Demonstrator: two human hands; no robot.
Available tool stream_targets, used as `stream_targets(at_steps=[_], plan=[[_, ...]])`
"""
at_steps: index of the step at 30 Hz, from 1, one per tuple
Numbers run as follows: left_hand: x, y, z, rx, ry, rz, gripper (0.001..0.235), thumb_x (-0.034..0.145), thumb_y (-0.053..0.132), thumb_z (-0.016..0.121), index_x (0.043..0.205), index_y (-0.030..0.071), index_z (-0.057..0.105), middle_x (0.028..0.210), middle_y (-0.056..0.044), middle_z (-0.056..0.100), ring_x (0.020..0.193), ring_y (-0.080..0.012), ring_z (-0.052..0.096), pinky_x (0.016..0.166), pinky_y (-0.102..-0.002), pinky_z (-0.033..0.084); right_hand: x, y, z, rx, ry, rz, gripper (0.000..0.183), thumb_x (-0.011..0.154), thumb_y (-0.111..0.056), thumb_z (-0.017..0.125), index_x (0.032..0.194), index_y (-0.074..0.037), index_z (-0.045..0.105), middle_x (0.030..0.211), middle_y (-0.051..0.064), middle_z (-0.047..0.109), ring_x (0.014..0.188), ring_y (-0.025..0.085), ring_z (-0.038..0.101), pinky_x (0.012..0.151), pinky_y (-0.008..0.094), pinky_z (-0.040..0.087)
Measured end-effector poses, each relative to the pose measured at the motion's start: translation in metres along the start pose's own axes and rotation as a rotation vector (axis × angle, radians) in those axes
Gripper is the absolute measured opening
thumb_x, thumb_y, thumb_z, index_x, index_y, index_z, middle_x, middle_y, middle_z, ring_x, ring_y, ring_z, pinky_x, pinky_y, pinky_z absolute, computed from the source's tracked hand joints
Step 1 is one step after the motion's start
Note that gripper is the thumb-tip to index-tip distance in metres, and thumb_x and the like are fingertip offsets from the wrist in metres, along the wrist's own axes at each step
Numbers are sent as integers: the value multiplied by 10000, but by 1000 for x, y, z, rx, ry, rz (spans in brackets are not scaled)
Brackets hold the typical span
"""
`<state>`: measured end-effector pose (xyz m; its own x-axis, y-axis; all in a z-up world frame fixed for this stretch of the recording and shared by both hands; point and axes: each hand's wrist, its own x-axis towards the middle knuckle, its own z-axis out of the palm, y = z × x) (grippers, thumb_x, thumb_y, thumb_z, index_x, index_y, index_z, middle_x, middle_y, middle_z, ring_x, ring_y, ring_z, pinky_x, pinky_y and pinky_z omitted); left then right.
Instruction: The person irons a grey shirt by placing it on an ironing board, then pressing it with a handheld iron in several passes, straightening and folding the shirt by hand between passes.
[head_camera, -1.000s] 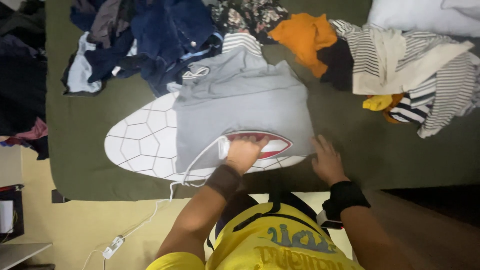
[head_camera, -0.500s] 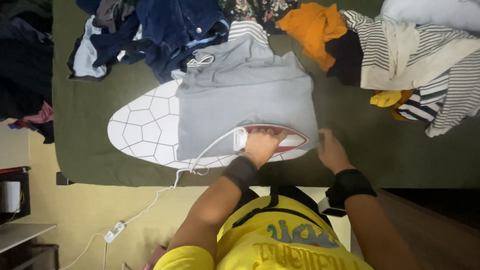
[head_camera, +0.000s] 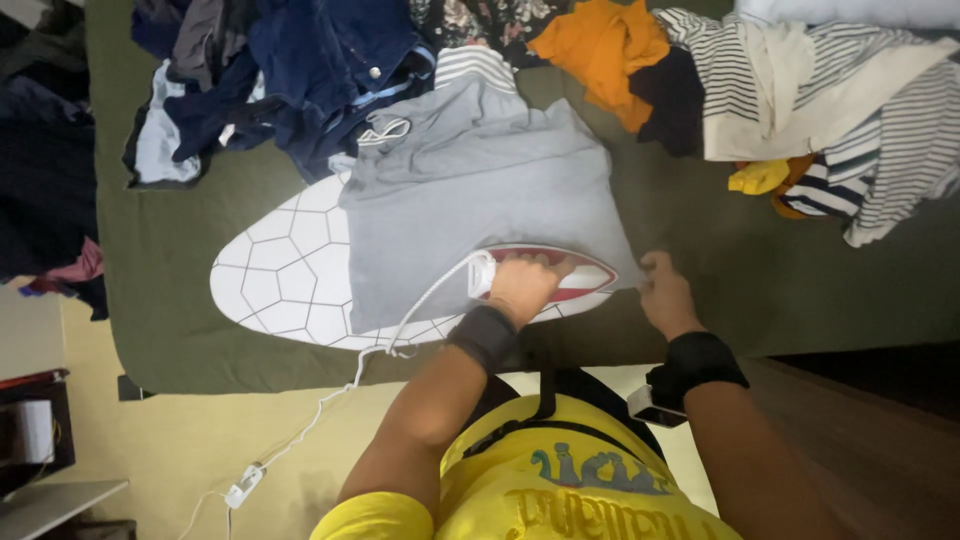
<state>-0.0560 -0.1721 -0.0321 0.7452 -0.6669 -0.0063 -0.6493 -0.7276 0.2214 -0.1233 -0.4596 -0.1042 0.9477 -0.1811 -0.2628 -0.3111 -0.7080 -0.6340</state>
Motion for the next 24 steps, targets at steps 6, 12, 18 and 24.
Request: stream_targets(at_steps=[6, 12, 18, 24], plan=[[7, 4, 5, 48, 5, 14, 399, 906, 169, 572, 1285, 262, 651, 823, -55, 694, 732, -250, 714, 721, -444, 526, -1, -6, -10, -9, -79, 98, 500, 893, -35, 686, 1362, -69, 514, 1130, 217, 683, 1105, 399, 652, 942, 469, 507], [-20, -15, 5, 78, 26, -136, 462, 874, 156, 577, 1313, 289, 639, 827, -67, 698, 763, -268, 717, 745, -462, 539, 19, -40, -4, -154, -63, -110, 490, 891, -74, 699, 1365, -96, 576, 1357, 227, 567, 1282, 448, 506, 1055, 526, 441], [-96, -93, -33, 65, 39, -582, 489, 910, 173, 599, 1388, 277, 610, 915, -105, 721, 794, -326, 728, 636, -486, 570, 39, -97, 39, -239, 66, -451, 515, 874, -87, 659, 1382, -109, 578, 1596, 171, 463, 1397, 435, 442, 1112, 558, 399], [-163, -154, -55, 58, 71, -839, 518, 862, 408, 740, 1350, 288, 611, 920, -118, 747, 777, -351, 738, 688, -518, 569, 24, -192, 62, -486, -137, -500, 601, 852, -237, 684, 1436, -221, 546, 1653, 121, 313, 1482, 429, 309, 1122, 612, 334]])
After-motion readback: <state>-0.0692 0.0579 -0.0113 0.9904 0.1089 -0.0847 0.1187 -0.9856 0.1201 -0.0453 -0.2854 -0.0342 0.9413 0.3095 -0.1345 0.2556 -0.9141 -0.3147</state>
